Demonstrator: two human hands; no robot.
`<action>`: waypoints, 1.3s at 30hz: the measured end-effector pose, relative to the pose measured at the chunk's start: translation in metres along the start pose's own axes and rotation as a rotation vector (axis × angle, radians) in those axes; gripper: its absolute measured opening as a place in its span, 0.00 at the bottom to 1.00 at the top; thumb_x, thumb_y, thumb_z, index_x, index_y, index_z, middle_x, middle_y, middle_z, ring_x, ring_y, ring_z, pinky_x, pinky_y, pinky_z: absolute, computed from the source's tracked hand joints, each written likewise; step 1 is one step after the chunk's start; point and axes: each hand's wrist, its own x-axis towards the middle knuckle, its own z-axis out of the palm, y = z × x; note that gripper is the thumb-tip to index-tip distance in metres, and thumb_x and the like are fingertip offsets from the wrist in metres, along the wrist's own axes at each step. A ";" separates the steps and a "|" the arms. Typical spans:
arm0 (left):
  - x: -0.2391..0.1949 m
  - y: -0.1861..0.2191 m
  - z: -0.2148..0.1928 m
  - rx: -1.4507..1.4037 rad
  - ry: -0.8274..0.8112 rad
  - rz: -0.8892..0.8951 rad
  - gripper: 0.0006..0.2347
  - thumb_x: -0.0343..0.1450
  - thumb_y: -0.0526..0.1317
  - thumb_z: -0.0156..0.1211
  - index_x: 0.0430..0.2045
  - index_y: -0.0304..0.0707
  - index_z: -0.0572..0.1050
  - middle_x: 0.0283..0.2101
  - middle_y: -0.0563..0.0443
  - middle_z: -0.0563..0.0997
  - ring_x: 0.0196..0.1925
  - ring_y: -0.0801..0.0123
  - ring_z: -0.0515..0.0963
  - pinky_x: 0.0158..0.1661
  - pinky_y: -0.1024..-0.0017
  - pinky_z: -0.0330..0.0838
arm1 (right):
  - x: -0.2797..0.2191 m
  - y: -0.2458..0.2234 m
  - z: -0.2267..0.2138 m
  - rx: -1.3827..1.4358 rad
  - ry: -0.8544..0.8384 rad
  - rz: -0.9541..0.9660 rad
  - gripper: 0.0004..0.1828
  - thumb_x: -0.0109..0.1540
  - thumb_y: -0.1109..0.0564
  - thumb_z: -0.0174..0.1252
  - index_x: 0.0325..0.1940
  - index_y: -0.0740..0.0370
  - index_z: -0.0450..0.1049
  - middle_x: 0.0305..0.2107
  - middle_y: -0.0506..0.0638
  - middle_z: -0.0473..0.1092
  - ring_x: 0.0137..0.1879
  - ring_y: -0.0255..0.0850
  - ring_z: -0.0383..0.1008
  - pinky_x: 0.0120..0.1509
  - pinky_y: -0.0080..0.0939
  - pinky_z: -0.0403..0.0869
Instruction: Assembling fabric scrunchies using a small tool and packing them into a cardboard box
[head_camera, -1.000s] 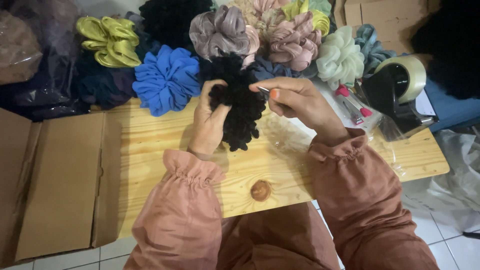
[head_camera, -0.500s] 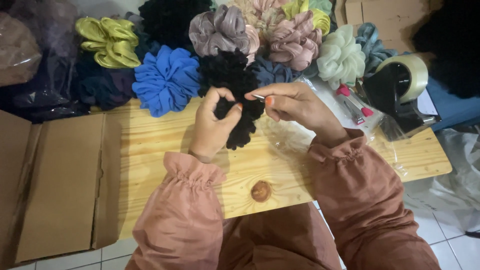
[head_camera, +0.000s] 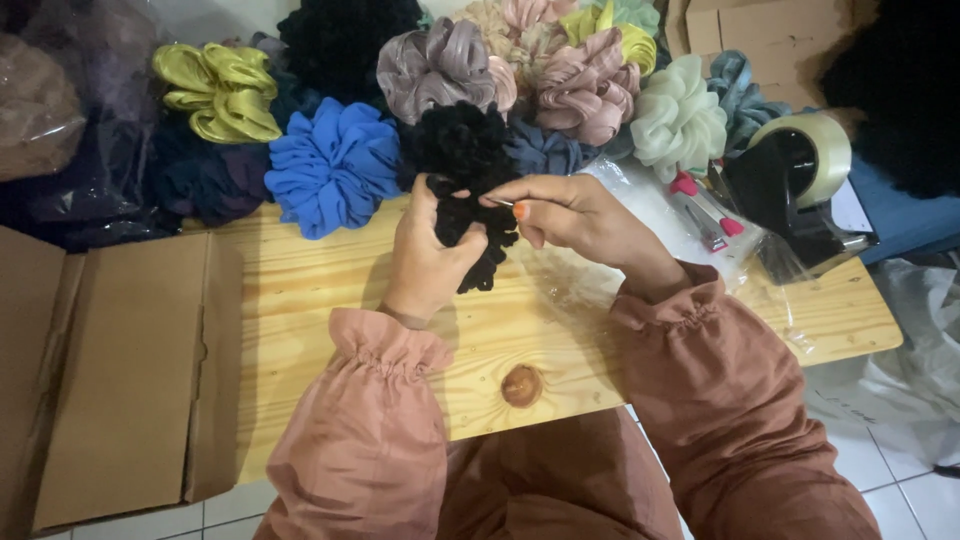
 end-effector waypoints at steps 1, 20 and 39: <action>0.000 -0.001 0.000 0.005 -0.002 0.003 0.17 0.62 0.35 0.66 0.43 0.47 0.70 0.40 0.46 0.80 0.44 0.60 0.81 0.46 0.63 0.77 | 0.001 -0.001 0.000 0.009 -0.007 0.011 0.16 0.68 0.60 0.50 0.58 0.67 0.76 0.16 0.51 0.67 0.20 0.31 0.56 0.25 0.30 0.59; 0.000 -0.021 -0.007 -0.065 0.048 -0.028 0.19 0.61 0.34 0.64 0.44 0.47 0.67 0.37 0.50 0.76 0.42 0.68 0.76 0.43 0.67 0.75 | -0.002 0.010 -0.011 -0.052 0.017 -0.038 0.14 0.66 0.65 0.53 0.52 0.66 0.80 0.15 0.50 0.66 0.22 0.33 0.58 0.26 0.31 0.62; 0.000 -0.018 0.000 -0.210 -0.031 -0.068 0.06 0.76 0.45 0.57 0.41 0.48 0.69 0.35 0.60 0.69 0.41 0.75 0.67 0.46 0.76 0.65 | -0.006 0.014 -0.010 0.075 -0.042 0.050 0.18 0.67 0.57 0.49 0.58 0.64 0.77 0.15 0.48 0.62 0.21 0.31 0.55 0.25 0.29 0.58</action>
